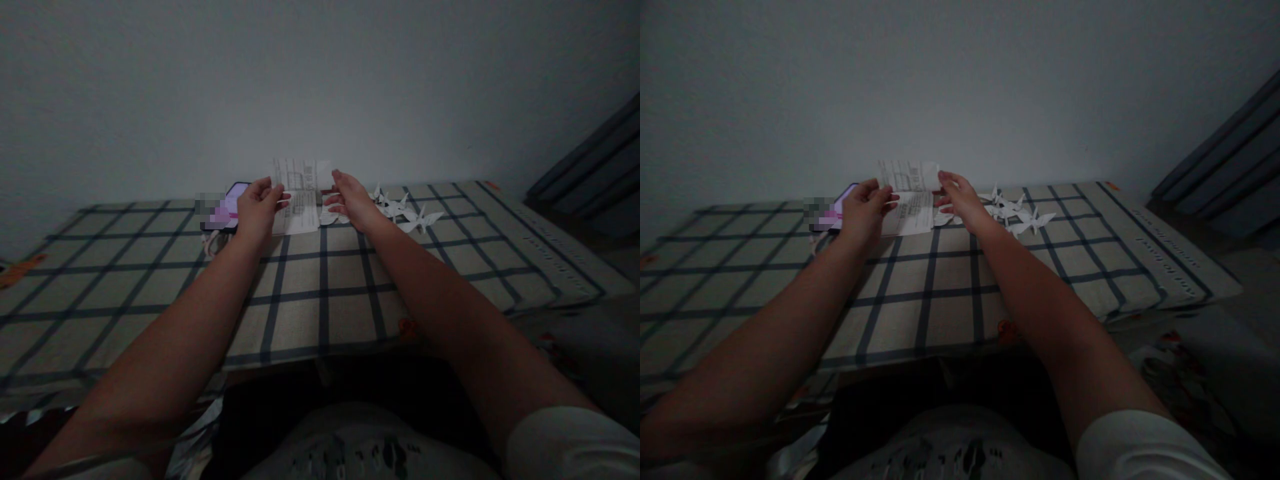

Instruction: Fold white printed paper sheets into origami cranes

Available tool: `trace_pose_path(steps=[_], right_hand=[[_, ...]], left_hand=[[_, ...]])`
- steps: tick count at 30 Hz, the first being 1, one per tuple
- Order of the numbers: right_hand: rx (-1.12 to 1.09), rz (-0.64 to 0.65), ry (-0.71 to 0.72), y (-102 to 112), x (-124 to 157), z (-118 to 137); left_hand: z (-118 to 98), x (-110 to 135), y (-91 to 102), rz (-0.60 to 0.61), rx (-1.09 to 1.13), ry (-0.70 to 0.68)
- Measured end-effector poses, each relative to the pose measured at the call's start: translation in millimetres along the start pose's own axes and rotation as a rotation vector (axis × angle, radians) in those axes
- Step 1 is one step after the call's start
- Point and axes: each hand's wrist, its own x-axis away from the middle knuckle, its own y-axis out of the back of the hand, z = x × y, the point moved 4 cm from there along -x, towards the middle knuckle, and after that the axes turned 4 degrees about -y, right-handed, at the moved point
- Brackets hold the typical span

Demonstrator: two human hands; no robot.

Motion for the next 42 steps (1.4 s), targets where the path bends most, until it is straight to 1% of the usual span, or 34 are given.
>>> trace_pose_path(steps=[3,6,11,16,19,22,25,30,33,38,42], right_hand=[[0.047,0.073,-0.002,-4,2,0],[0.096,0.110,0.003,-6,4,-1],[0.108,0.090,0.030,-4,3,-4],[0.121,0.088,0.050,-5,4,-2],[0.129,0.098,0.074,-6,4,-2],[0.151,0.132,0.066,-7,2,-6],[0.155,0.160,0.055,-7,0,-9],[0.196,0.112,0.082,-7,3,-3],[0.192,0.116,0.091,-8,6,0],[0.190,0.139,0.119,-9,8,3],[0.236,0.131,0.102,-10,7,2]], left_hand=[[-1,1,2.0,-0.001,-0.041,0.001],[-4,3,-0.1,0.027,-0.070,0.019],[-9,8,-7.1,0.084,-0.041,0.057],[-9,14,-16.0,0.206,0.018,0.159],[-8,17,-16.8,0.197,0.018,0.182],[-6,16,-15.4,0.179,0.004,0.177],[-2,13,-13.6,0.197,-0.029,0.161],[2,10,-9.3,0.203,-0.150,0.073],[1,11,-8.9,0.212,-0.226,0.032],[-1,15,-12.0,0.258,-0.257,0.016],[-3,17,-13.3,0.288,-0.284,0.010]])
